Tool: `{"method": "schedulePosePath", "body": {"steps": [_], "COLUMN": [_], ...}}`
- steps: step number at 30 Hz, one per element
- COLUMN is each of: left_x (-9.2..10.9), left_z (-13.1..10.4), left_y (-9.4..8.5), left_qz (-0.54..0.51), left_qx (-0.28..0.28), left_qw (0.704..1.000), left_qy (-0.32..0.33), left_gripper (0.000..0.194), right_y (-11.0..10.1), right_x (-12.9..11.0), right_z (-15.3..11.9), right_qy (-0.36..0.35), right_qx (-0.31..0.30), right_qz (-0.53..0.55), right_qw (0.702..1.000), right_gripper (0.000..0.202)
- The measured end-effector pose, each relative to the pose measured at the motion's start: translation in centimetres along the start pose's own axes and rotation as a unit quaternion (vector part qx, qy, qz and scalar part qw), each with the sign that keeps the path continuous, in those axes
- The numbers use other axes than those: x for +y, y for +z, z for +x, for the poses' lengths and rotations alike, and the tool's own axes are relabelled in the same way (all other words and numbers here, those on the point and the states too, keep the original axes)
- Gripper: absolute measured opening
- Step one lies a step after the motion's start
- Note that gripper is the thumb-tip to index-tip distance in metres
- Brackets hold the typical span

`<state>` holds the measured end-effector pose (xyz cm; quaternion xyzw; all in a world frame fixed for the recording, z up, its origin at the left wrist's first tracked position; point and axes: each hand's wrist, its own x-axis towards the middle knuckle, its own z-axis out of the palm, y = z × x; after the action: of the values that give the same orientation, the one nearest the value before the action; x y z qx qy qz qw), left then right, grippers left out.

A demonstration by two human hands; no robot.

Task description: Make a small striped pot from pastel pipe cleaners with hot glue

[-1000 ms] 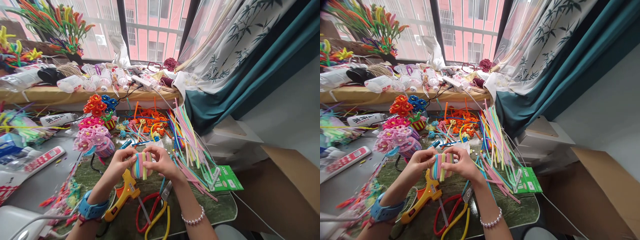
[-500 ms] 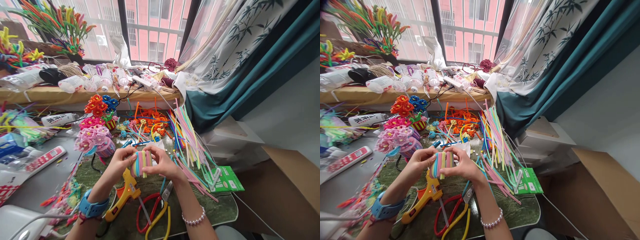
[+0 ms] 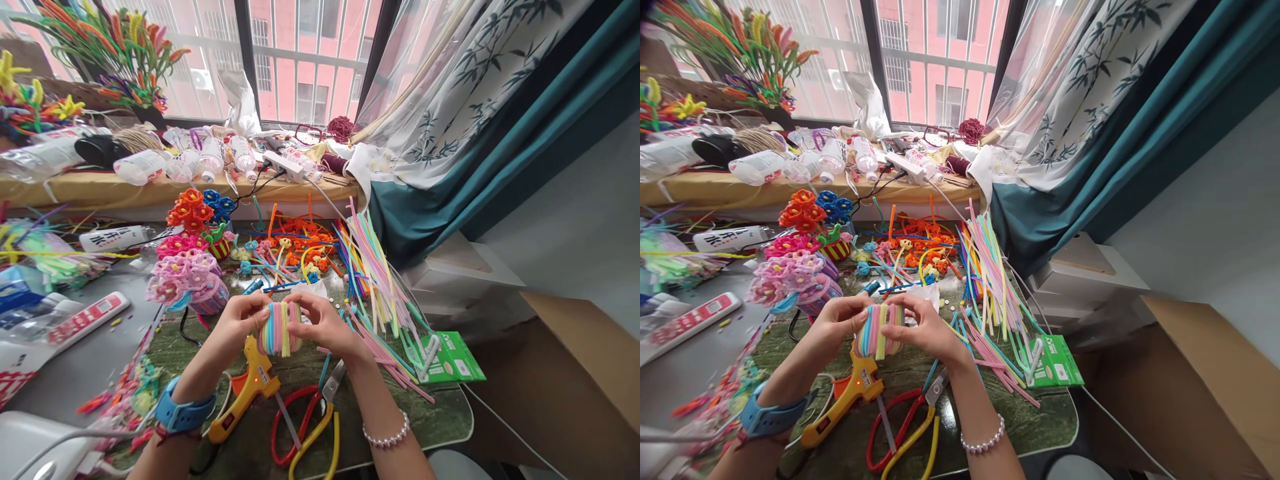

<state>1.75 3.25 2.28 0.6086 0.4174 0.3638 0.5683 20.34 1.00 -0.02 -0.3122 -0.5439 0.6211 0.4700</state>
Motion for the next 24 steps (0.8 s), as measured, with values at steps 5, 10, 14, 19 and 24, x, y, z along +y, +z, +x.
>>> {"method": "schedulePosePath", "body": {"steps": [5,10,14,19,24], "left_x": [-0.3,-0.5,-0.6,-0.5,-0.5], "left_z": [-0.2,-0.2,-0.1,0.1,0.1], "left_y": [0.0,0.1,0.2,0.3,0.3], "left_qz": [0.033,0.068,0.092,0.108,0.106], "left_qx": [-0.019,-0.019,-0.01,-0.01,-0.01], "left_qw": [0.999,0.997,0.995,0.994,0.994], "left_qy": [0.015,0.03,0.034,0.031,0.025], "left_gripper": [0.027,0.026,0.028,0.029,0.031], "right_y": [0.6,1.0,1.1,1.3,1.2], "right_x": [0.1,0.3,0.6,1.2,1.3], "right_z": [0.4,0.5,0.6,0.6,0.8], "right_qy": [0.016,0.04,0.037,0.033,0.035], "right_qx": [0.068,0.097,0.123,0.139,0.145], "right_qz": [0.021,0.07,0.074,0.069,0.058], "right_qw": [0.997,0.992,0.989,0.987,0.987], "right_gripper": [0.023,0.027,0.026,0.025,0.028]}}
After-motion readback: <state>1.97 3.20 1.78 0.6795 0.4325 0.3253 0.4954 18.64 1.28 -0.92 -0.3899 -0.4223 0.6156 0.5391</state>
